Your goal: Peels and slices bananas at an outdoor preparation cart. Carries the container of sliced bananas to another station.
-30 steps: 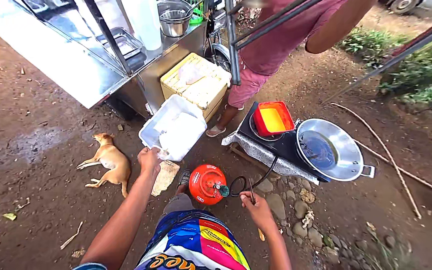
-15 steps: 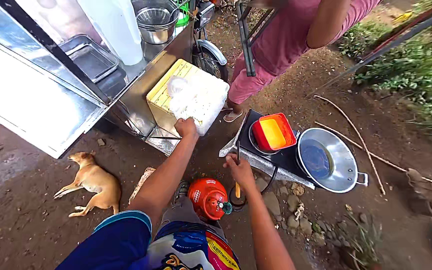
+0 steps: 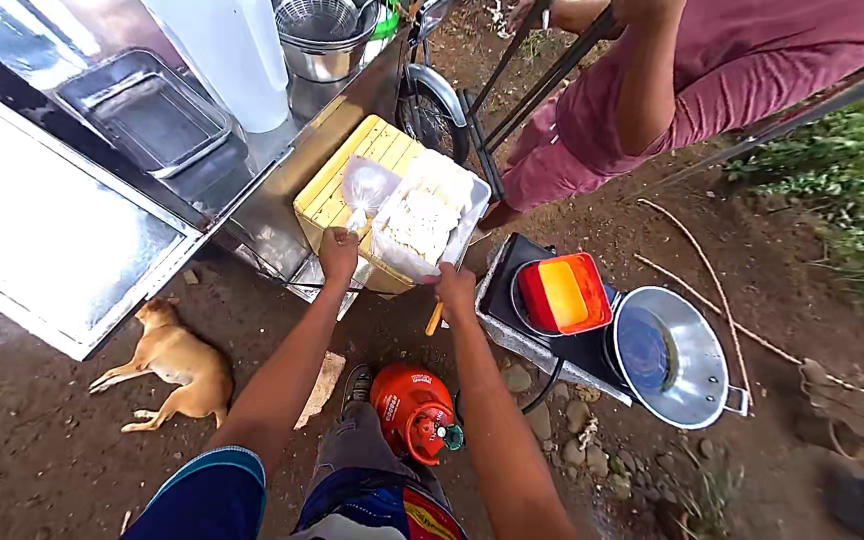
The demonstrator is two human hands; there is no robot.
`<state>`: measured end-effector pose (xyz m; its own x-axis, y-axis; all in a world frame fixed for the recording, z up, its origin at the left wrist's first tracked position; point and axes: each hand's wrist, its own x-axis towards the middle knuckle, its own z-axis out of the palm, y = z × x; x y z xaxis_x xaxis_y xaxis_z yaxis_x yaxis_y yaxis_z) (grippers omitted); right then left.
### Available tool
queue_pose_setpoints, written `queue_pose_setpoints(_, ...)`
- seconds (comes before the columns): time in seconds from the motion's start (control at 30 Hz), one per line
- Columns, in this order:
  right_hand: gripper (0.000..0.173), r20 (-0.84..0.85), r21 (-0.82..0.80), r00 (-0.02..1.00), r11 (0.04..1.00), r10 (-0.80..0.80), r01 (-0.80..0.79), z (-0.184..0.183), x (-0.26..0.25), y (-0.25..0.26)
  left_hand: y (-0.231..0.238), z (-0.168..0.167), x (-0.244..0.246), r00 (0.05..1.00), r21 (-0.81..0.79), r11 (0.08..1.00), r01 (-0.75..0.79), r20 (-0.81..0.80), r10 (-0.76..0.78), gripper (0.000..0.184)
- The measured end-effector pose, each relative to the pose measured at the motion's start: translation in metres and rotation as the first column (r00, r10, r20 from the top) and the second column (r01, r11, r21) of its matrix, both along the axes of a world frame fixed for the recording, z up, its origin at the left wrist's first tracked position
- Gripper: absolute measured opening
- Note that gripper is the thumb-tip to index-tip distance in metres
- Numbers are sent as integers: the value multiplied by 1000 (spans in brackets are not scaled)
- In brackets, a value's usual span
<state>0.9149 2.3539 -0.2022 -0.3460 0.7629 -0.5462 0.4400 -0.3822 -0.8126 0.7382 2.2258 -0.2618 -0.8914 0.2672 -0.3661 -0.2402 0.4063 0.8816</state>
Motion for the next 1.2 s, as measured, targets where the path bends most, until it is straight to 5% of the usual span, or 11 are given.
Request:
queue_pose_setpoints(0.17, 29, 3, -19, 1000, 1000, 5, -5, 2, -12, 12, 47, -19, -69, 971, -226, 945, 236, 13, -239, 65)
queue_pose_setpoints(0.43, 29, 50, -3, 994, 995, 100, -100, 4, -26, 31, 67, 16, -122, 915, -441, 832, 337, -55, -400, 42)
queue_pose_setpoints(0.53, 28, 26, -6, 995, 995, 97, -97, 2, -36, 34, 65, 34, -143, 911, -318, 887, 335, -133, -391, 39)
queue_pose_setpoints(0.63, 28, 24, -3, 994, 994, 108, -108, 2, -43, 40, 69, 48, -158, 956, 2, 959, 283, -85, -282, 33)
queue_pose_setpoints(0.77, 27, 47, -3, 984, 985, 174, -174, 3, -49, 54, 57, 68, -165, 984, 291, 941, 174, -81, -157, 21)
queue_pose_setpoints(1.0, 29, 76, 33, 968, 970, 239, -242, 3, -64, 68, -67, 153, -106, 966, 390, 898, 202, -230, -117, 21)
queue_pose_setpoints(1.2, 27, 89, 12, 957, 960, 277, -280, 9, -80, 70, -193, 188, -40, 994, 583, 807, -93, 105, 39, 20)
